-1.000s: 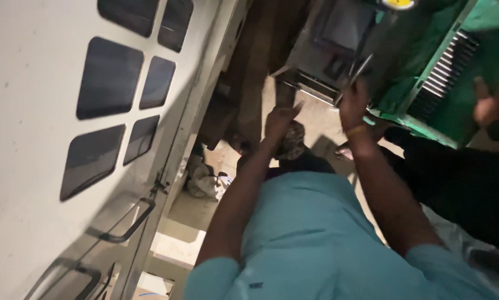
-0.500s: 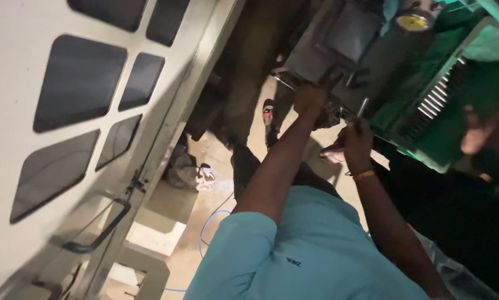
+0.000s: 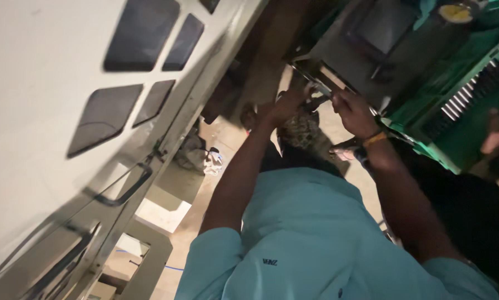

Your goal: The person wipes the exterior door and handle of a large industrial machine with a cloth, then opens the door to wipe the interior surfaces. The person closes the door and continues wiping the exterior.

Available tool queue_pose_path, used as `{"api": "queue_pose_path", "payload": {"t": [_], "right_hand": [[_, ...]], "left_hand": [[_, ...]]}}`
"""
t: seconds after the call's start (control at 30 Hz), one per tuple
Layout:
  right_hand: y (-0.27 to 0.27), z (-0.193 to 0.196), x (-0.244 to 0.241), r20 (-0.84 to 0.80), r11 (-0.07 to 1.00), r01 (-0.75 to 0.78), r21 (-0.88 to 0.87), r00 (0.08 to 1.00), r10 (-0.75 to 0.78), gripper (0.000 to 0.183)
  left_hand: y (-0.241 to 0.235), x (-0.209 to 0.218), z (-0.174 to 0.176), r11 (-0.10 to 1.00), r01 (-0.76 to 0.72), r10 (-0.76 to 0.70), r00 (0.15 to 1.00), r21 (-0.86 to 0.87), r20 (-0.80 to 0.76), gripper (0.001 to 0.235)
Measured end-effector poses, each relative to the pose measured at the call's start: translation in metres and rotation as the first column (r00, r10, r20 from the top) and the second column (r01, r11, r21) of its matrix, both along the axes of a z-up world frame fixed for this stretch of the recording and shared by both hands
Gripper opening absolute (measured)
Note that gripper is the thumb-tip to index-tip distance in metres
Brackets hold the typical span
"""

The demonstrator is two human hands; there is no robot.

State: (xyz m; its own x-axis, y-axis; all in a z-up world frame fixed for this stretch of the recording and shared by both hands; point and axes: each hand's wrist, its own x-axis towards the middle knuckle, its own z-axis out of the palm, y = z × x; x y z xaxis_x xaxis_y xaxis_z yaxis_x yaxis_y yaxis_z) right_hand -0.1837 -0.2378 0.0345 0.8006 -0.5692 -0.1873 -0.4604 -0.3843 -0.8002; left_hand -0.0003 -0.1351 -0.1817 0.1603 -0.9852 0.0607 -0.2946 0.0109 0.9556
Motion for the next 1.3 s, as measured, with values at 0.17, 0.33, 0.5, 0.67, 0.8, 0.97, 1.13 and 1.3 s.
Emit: {"api": "queue_pose_path", "payload": {"t": [0.17,0.33,0.5,0.67,0.8,0.97,1.13,1.3], "right_hand": [[0.022,0.026,0.040,0.022,0.952,-0.197,0.234,0.980,0.197,0.040],[0.054,0.046,0.073,0.033,0.936,-0.272,0.223,0.962,0.272,0.047],[0.082,0.065,0.091,-0.098,0.953,-0.282,0.115,0.951,0.293,0.040],[0.118,0.053,0.098,0.013,0.882,-0.007,0.472,1.000,0.001,0.027],[0.136,0.028,0.077,0.133,0.981,0.171,0.090,0.974,-0.182,0.037],[0.119,0.009,0.030,0.233,0.929,0.371,-0.006,0.904,-0.359,0.042],[0.107,0.000,-0.003,-0.055,0.829,0.556,0.056,0.831,-0.554,0.048],[0.080,0.001,-0.027,-0.213,0.626,0.718,0.304,0.692,-0.690,0.027]], "left_hand": [[0.059,0.047,0.067,0.973,0.190,-0.084,0.817,0.130,-0.570,0.048],[0.097,0.072,0.126,0.965,0.185,-0.004,0.717,0.184,-0.697,0.039],[0.119,0.099,0.159,0.902,0.116,-0.011,0.969,0.416,-0.246,0.048],[0.119,0.107,0.152,0.950,0.161,-0.058,0.932,0.267,-0.358,0.049],[0.111,0.096,0.105,0.951,0.280,-0.176,0.837,0.130,-0.518,0.052],[0.077,0.071,0.032,0.957,0.025,0.012,0.992,0.291,-0.125,0.047],[0.005,0.022,0.002,0.942,-0.025,-0.107,0.923,0.335,0.370,0.034],[-0.094,-0.036,0.012,0.950,-0.239,0.283,0.931,0.203,-0.231,0.052]]}}
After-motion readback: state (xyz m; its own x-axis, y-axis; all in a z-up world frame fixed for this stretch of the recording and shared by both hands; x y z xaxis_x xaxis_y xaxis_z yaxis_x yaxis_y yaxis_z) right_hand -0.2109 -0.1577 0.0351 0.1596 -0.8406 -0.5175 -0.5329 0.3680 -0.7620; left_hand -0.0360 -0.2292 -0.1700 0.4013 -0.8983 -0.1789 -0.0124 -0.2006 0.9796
